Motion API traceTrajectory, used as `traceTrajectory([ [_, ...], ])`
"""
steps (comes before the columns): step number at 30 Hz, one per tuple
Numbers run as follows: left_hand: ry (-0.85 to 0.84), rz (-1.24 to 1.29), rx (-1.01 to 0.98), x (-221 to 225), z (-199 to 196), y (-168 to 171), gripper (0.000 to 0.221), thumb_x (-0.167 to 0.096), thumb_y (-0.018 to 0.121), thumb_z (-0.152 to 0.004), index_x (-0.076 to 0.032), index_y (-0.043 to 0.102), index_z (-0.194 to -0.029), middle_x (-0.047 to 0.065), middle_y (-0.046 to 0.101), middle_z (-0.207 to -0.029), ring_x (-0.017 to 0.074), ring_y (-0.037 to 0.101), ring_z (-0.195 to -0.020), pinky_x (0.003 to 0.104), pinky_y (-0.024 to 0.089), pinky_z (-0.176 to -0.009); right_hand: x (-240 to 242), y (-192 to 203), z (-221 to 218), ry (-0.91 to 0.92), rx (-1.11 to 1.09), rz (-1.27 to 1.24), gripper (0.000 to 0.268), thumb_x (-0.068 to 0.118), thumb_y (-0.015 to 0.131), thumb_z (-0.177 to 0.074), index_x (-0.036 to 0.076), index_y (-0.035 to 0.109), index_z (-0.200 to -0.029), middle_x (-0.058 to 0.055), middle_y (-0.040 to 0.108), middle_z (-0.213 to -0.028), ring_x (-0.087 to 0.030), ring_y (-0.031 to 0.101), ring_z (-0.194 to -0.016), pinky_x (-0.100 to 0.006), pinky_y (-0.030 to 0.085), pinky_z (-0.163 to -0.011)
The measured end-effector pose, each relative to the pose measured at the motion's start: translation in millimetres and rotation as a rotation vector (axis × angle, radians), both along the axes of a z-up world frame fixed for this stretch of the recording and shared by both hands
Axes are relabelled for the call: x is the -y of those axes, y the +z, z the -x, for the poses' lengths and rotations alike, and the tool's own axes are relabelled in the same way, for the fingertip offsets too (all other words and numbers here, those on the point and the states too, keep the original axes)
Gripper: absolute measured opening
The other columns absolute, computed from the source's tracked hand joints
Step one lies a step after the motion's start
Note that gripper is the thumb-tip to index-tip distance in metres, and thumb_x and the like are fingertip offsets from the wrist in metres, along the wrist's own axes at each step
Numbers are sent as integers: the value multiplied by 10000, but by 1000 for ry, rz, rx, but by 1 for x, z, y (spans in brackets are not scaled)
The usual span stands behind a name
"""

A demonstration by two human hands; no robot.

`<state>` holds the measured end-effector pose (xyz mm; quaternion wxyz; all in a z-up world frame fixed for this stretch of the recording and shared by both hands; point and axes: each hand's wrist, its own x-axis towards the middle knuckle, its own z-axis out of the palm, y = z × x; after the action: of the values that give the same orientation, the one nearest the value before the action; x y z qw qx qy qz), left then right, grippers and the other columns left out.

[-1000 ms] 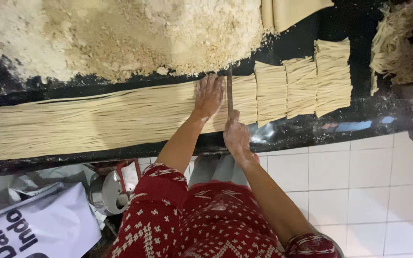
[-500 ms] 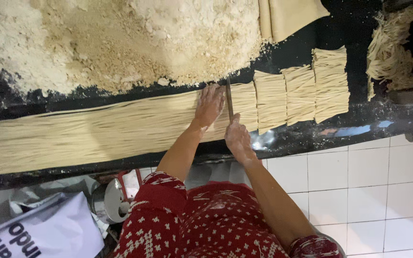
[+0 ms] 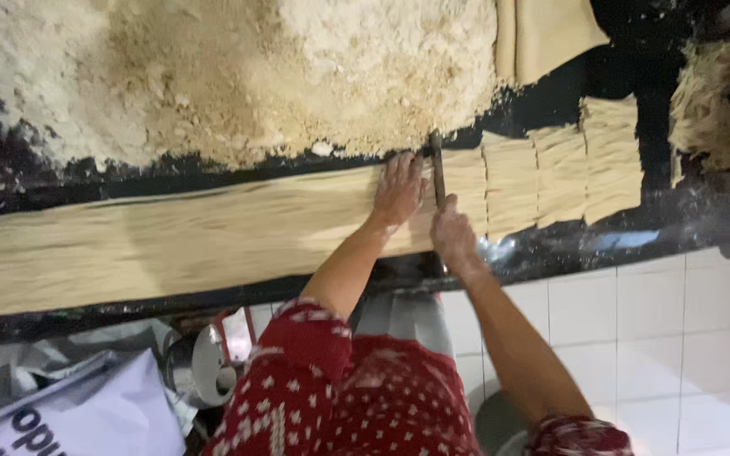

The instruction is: The person cuts long strands of dough into shorter sections with a cleaver and then mixes the cut noodles with flour on a counter.

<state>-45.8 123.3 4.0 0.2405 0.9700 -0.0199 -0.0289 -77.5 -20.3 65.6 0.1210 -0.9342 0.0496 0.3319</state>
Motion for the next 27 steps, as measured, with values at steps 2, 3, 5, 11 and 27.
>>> traceTrajectory([
  [2,-19,-68,100,-5,9,10,479,-379,483,-1050,-108,489,-1445,168,502,-1412,361,467,-1372,541,449,-1081,23,-9,27,74,37,24,601,336,356,-1031,77,236,-1560,-276,652,-1026,-512,688,-1027,-588,572,-833],
  [3,-32,-145,210,-9,5,15,458,-371,608,-997,-112,541,-1369,167,529,-1328,354,522,-1298,520,485,-1037,33,-14,34,155,83,38,597,369,357,-1015,75,284,-1529,-250,665,-954,-498,719,-951,-575,589,-758],
  [5,-50,-134,199,-10,5,15,444,-376,595,-1000,-117,543,-1357,165,535,-1314,358,522,-1288,521,478,-1016,33,-13,70,119,57,62,602,357,358,-1026,57,269,-1539,-259,668,-961,-503,717,-946,-581,589,-759],
  [11,-127,-97,240,-13,15,0,377,-385,598,-994,-129,625,-1270,137,570,-1242,346,574,-1188,494,497,-951,25,-54,79,-45,88,-2,538,298,404,-1034,49,279,-1495,-273,657,-923,-529,701,-922,-607,576,-741],
  [27,-189,-199,311,19,114,33,988,-499,733,-902,-67,239,-1640,185,261,-1689,338,261,-1568,659,232,-1216,27,7,121,-92,-52,7,279,331,316,-1075,119,353,-1252,-299,709,-870,-538,708,-927,-616,554,-839],
])
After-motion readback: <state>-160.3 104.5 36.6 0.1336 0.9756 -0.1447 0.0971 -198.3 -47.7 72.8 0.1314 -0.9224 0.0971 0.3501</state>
